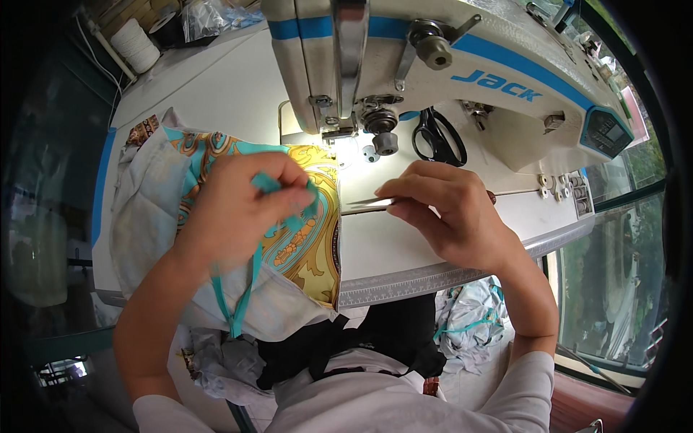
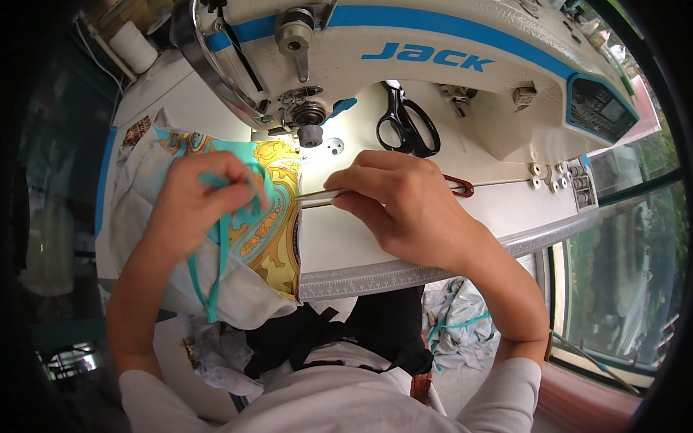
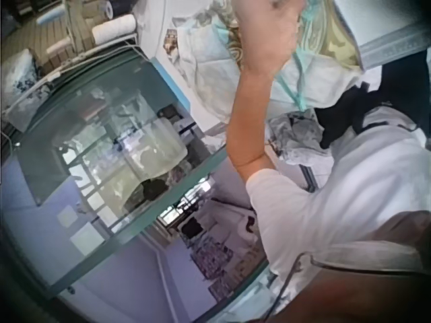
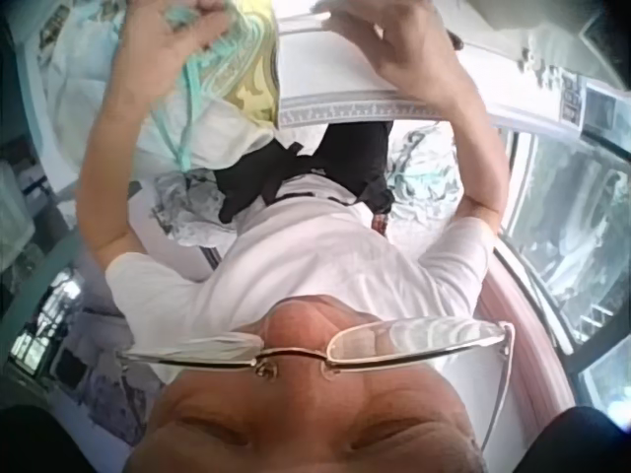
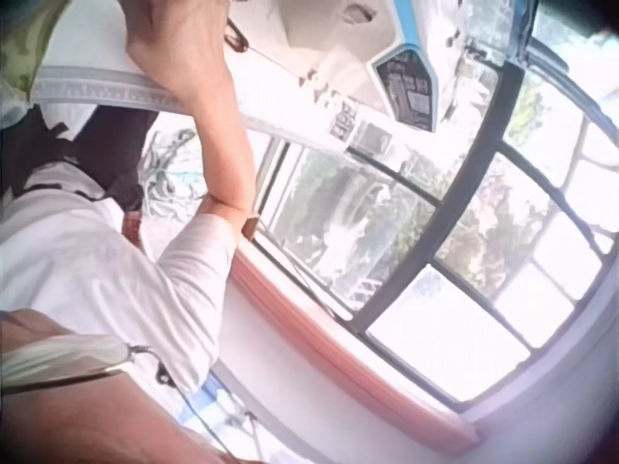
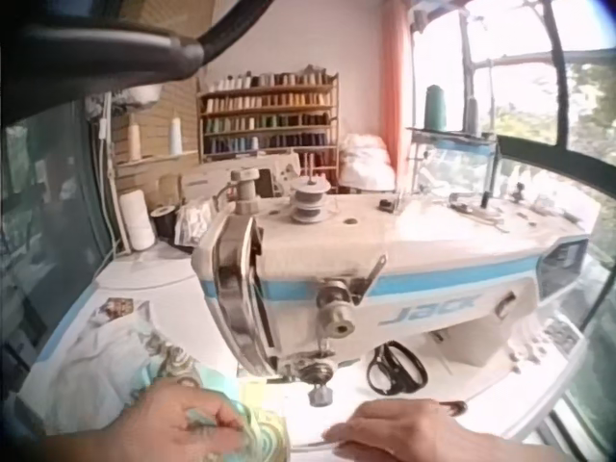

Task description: The person prepares a patterned fabric mask by aligning a green elastic strap along the edge. They then use a sewing machine to stitch the strap onto the mask, guiding the fabric with both hands to ensure a straight seam. The person trims excess thread and adjusts the mask position during the process.

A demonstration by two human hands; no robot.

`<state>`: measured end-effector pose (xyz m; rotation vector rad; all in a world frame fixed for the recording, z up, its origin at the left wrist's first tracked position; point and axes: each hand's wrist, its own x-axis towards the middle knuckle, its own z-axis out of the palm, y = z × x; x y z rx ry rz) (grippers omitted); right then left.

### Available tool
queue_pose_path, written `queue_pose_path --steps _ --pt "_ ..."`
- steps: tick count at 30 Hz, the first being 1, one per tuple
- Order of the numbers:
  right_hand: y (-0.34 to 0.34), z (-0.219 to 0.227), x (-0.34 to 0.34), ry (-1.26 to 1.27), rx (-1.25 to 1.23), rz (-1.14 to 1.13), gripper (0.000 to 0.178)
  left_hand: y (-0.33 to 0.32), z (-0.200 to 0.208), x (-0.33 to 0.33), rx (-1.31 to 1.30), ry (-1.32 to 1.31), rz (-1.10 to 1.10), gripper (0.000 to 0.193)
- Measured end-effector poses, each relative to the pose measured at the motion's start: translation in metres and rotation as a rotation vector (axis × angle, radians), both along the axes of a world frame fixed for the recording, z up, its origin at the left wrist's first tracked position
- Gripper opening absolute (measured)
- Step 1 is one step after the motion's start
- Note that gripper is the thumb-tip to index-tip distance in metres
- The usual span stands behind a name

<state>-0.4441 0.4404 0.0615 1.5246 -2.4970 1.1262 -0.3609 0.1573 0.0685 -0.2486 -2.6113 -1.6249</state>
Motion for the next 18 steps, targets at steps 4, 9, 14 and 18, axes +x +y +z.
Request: queue_pose_path --steps 4,9,14,18 --pt "-0.019 -0.008 0.006 0.162 0.013 -0.084 0.015 0.007 0.067 0.032 0.391 -0.371 -0.076 0.01" --pt "-0.024 -0.014 0.007 0.19 0.073 -0.113 0.019 -0.013 0.008 -0.03 -0.036 -0.346 0.154 0.015" --pt "-0.02 -0.019 -0.014 0.215 0.07 -0.152 0.026 0.007 -0.021 -0.049 0.225 -0.442 0.192 0.012" --pt "-0.024 -0.027 -0.028 0.325 0.025 -0.114 0.029 0.013 -0.012 -0.053 0.143 -0.456 0.226 0.018"
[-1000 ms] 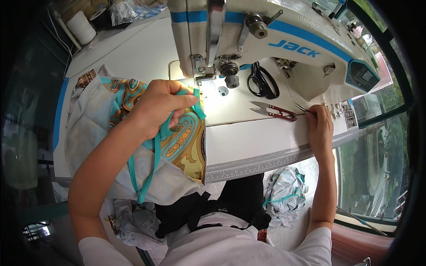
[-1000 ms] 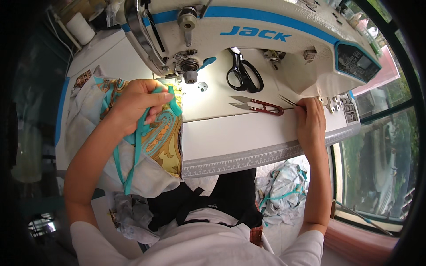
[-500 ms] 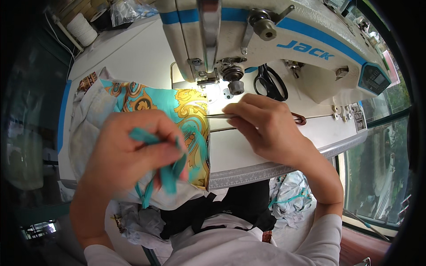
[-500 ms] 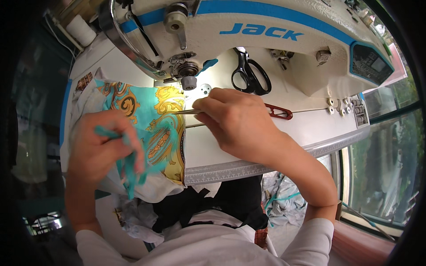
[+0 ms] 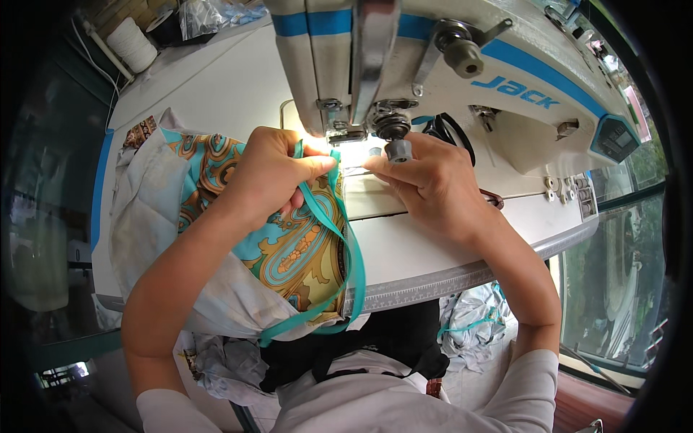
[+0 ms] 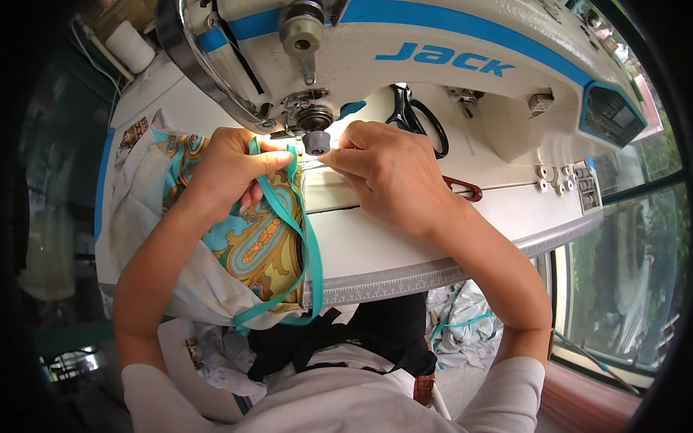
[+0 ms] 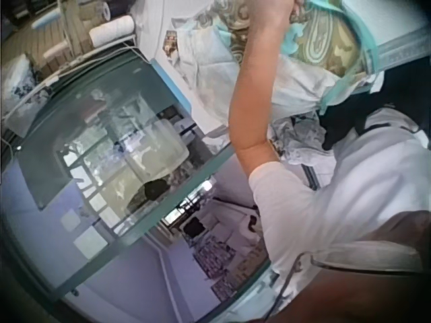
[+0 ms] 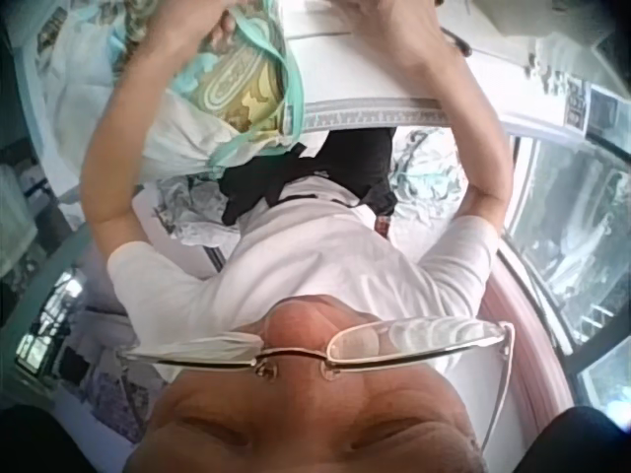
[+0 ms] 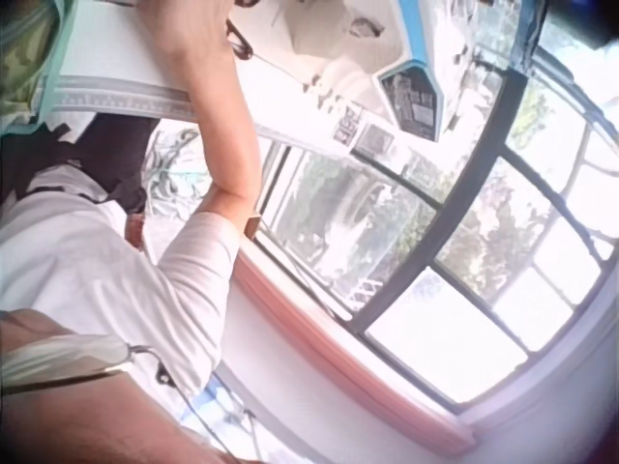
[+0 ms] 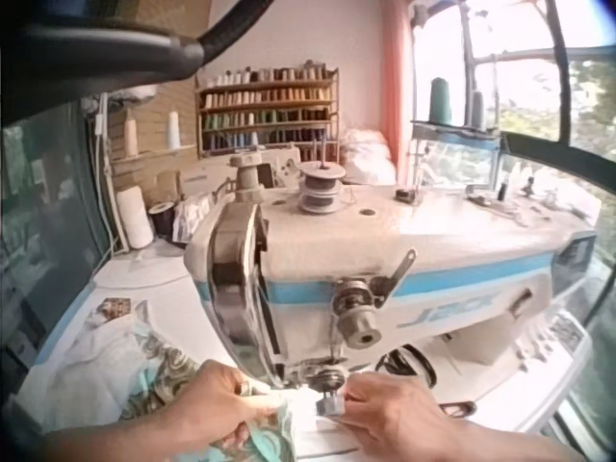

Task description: The person prepares a patterned fabric mask by aligning a green elastic strap along the edge. They then use a sewing machine to stitch the strap onto the mask, guiding the fabric with both hands to ensure a straight seam. The person trims excess thread and adjusts the mask position during the process.

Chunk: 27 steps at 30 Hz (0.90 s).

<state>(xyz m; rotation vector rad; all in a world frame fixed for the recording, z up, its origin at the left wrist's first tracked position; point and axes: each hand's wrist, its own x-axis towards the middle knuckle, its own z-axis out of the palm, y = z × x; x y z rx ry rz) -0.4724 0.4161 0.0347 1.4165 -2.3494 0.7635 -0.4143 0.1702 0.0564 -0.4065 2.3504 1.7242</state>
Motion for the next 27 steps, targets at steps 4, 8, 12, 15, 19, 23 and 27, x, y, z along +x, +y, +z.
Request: queue_pose_path --steps 4,8,12,15,19,23,27 --pt "-0.006 -0.006 0.003 0.089 -0.06 0.039 0.025 0.004 0.002 -0.001 -0.02 -0.018 0.03 0.019" --pt "-0.012 -0.011 0.003 0.179 -0.073 0.045 0.023 0.005 -0.001 0.0 -0.059 -0.005 0.03 0.02" --pt "-0.01 -0.013 0.005 0.212 0.014 0.027 0.022 0.006 -0.002 0.0 -0.083 0.015 -0.003 0.02" --pt "-0.013 -0.01 0.008 0.223 0.034 0.016 0.021 -0.002 -0.005 0.004 -0.059 0.041 0.027 0.019" --pt "-0.012 -0.012 0.009 0.19 0.009 0.009 0.022 -0.023 0.051 0.068 0.193 -0.064 0.102 0.039" --pt "-0.008 -0.015 0.009 0.173 -0.011 0.014 0.023 -0.094 0.115 0.161 0.053 -0.178 -0.177 0.039" --pt "-0.009 -0.014 0.01 0.207 0.01 0.009 0.016 -0.161 0.173 0.189 -0.723 0.176 0.368 0.044"
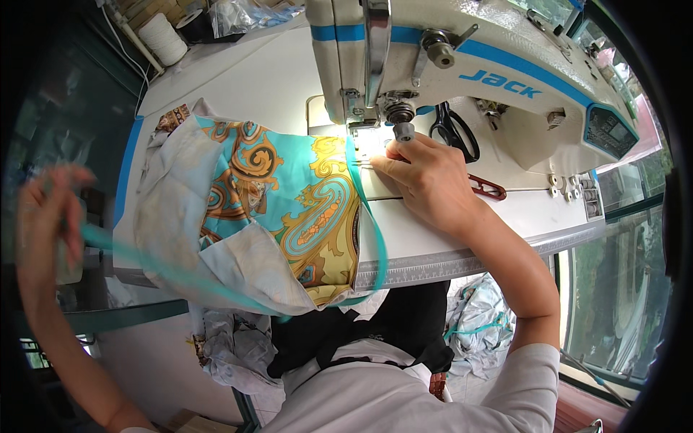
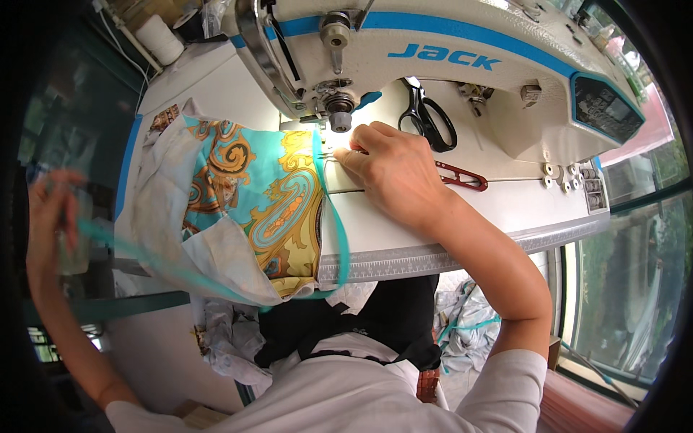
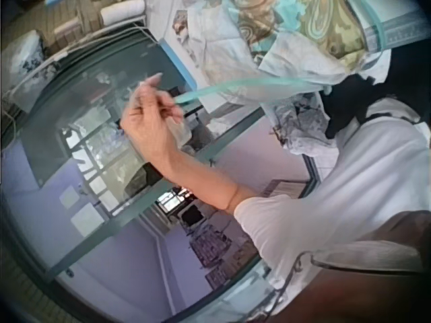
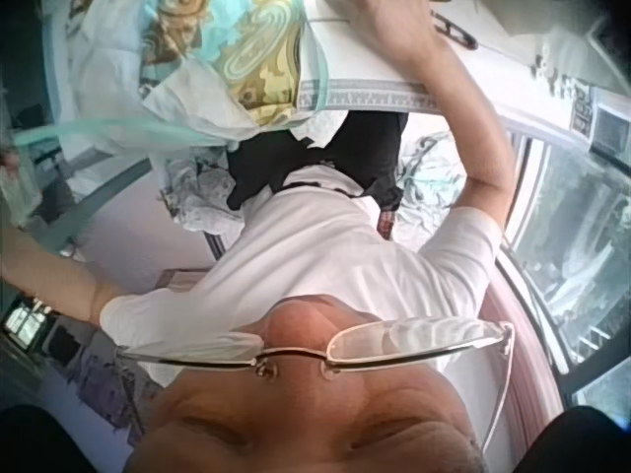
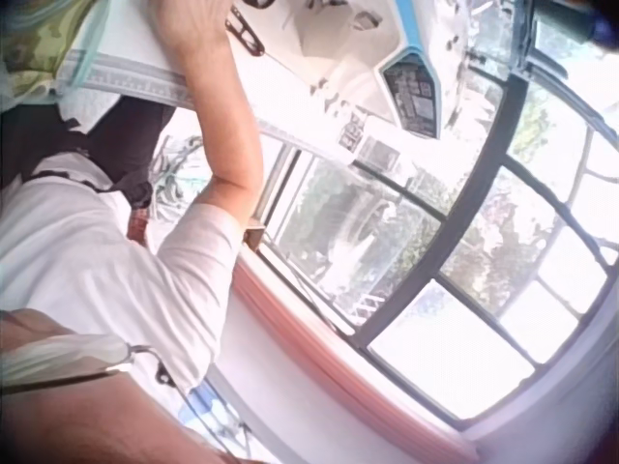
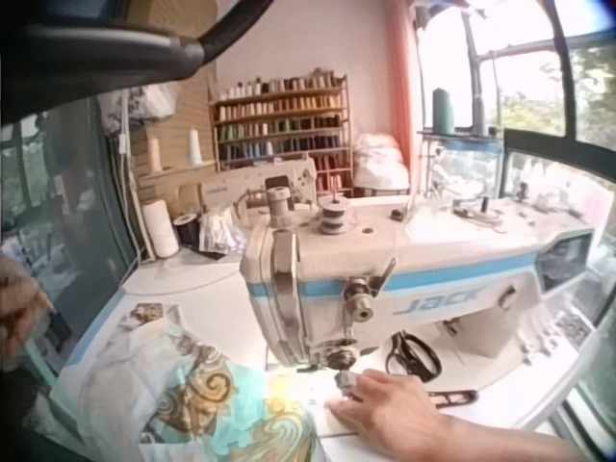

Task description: The person prepares a patterned fabric mask by aligning a green elastic strap along the edge. They then use a sewing machine to stitch the strap onto the mask, guiding the fabric with both hands to ensure a straight seam. The person trims excess thread and adjusts the mask position during the process.

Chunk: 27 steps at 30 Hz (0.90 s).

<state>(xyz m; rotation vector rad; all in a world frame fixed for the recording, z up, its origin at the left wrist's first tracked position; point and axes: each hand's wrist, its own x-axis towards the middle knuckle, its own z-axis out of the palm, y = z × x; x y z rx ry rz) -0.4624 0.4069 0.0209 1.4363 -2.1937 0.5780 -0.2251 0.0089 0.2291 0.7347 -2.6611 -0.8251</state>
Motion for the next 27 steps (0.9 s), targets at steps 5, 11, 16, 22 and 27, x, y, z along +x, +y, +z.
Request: queue_pose_path --steps 5,11,16,22,27 --pt "0.0 -0.007 -0.002 0.006 0.004 -0.009 0.015 -0.021 0.009 -0.109 -0.671 0.221 -0.028 0.04" --pt "-0.003 -0.004 -0.002 0.014 -0.015 -0.009 0.023 -0.011 -0.068 -0.205 -1.15 0.466 -0.35 0.041" --pt "-0.003 -0.002 0.003 -0.012 -0.01 -0.013 0.019 0.052 -0.122 -0.187 -1.429 0.041 -0.167 0.043" --pt "-0.001 -0.002 0.004 -0.024 0.018 -0.015 0.02 0.171 -0.164 -0.074 -0.154 0.11 -1.115 0.025" --pt "-0.003 0.002 0.003 0.013 0.014 -0.02 0.02 0.215 -0.189 -0.048 -0.221 0.134 -0.982 0.024"
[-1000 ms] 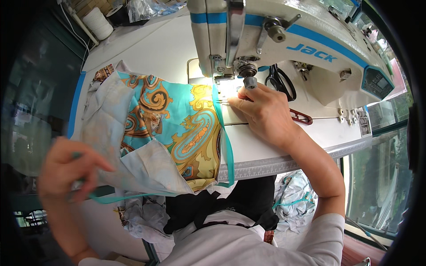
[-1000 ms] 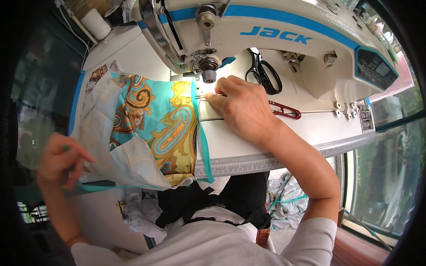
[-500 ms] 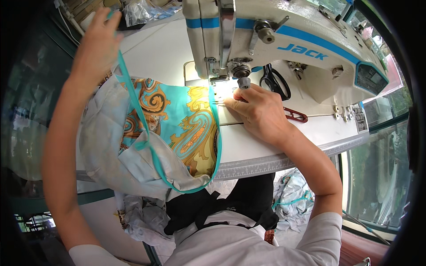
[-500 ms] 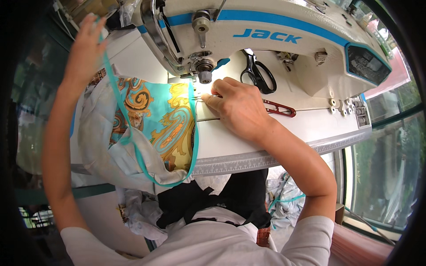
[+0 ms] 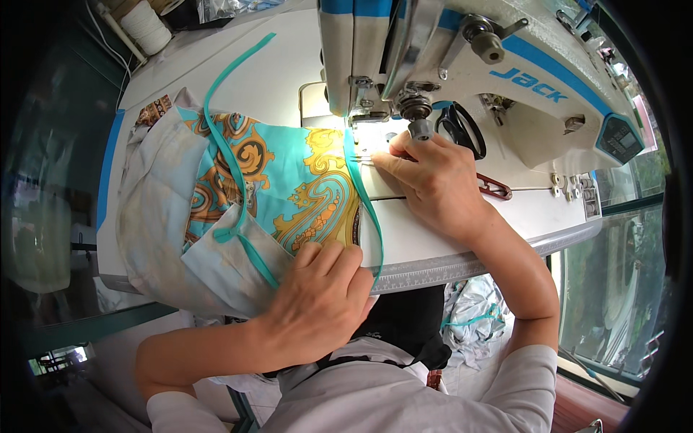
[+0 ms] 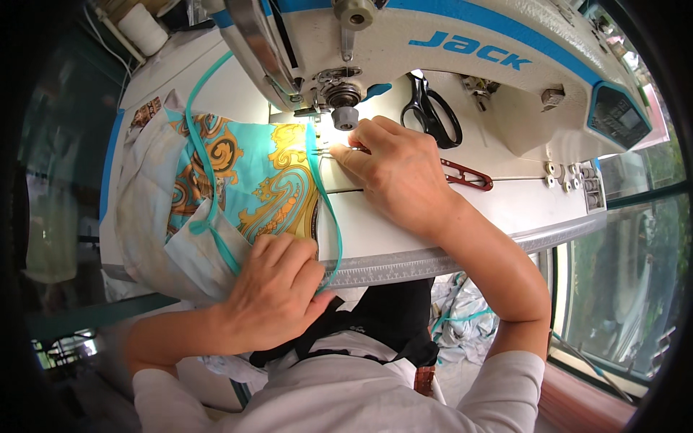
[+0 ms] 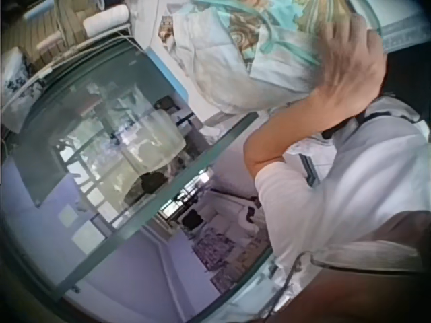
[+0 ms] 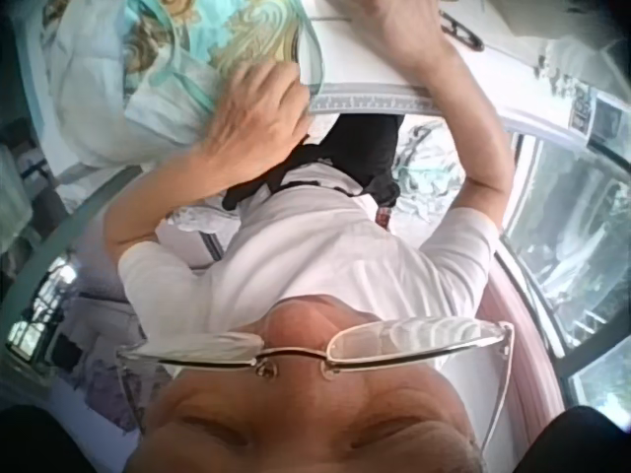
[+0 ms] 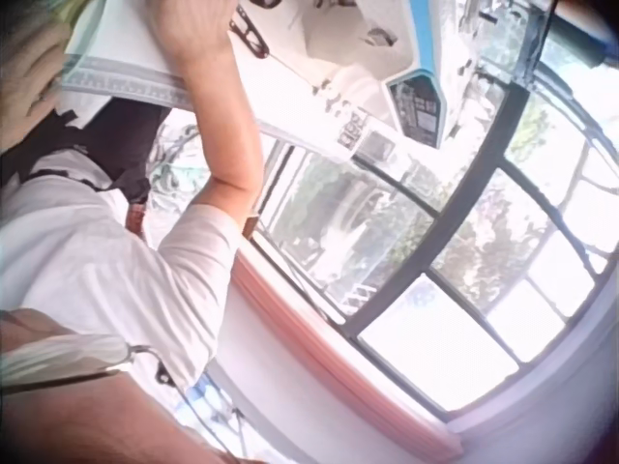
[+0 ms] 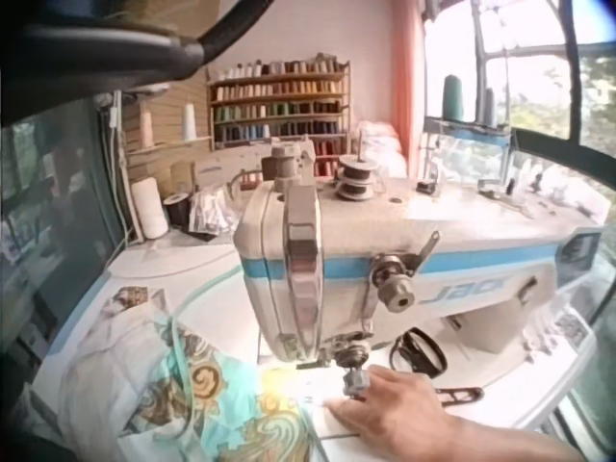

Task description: The person prepares a patterned fabric mask by aligning a green elastic strap along the edge. They then use a sewing machine to stitch the strap onto the mask, guiding the fabric with both hands to ensure a straight seam. The person trims excess thread and adjusts the mask position during the process.

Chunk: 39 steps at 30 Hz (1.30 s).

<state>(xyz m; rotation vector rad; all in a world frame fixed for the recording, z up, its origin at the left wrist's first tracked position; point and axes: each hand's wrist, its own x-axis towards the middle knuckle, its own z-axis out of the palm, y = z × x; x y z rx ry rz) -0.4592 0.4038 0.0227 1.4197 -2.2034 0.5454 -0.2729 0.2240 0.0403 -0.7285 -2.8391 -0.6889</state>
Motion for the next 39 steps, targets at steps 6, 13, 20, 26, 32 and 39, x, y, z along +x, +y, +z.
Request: queue_pose_path --steps 6,13,20,26,32,39 --pt "-0.003 -0.003 -0.002 -0.017 -0.049 0.014 0.022 -0.014 0.03 0.009 0.101 -0.031 0.026 0.018" --pt "0.002 -0.006 -0.004 -0.033 -0.035 0.007 0.023 -0.08 0.081 -0.005 -0.439 -0.107 -0.011 0.015" --pt "-0.001 -0.002 -0.002 -0.036 0.016 0.006 0.024 -0.067 0.007 -0.086 -0.011 0.084 -0.049 0.047" --pt "0.005 -0.005 -0.002 -0.046 0.005 -0.019 0.028 -0.066 -0.014 -0.091 0.034 0.057 -0.035 0.062" --pt "0.004 -0.005 -0.005 -0.119 -0.149 -0.021 0.017 -0.07 -0.012 -0.082 0.054 -0.011 -0.034 0.068" --pt "0.001 0.007 -0.007 -0.249 -0.013 0.017 0.012 -0.072 -0.011 -0.074 0.024 0.008 -0.037 0.074"
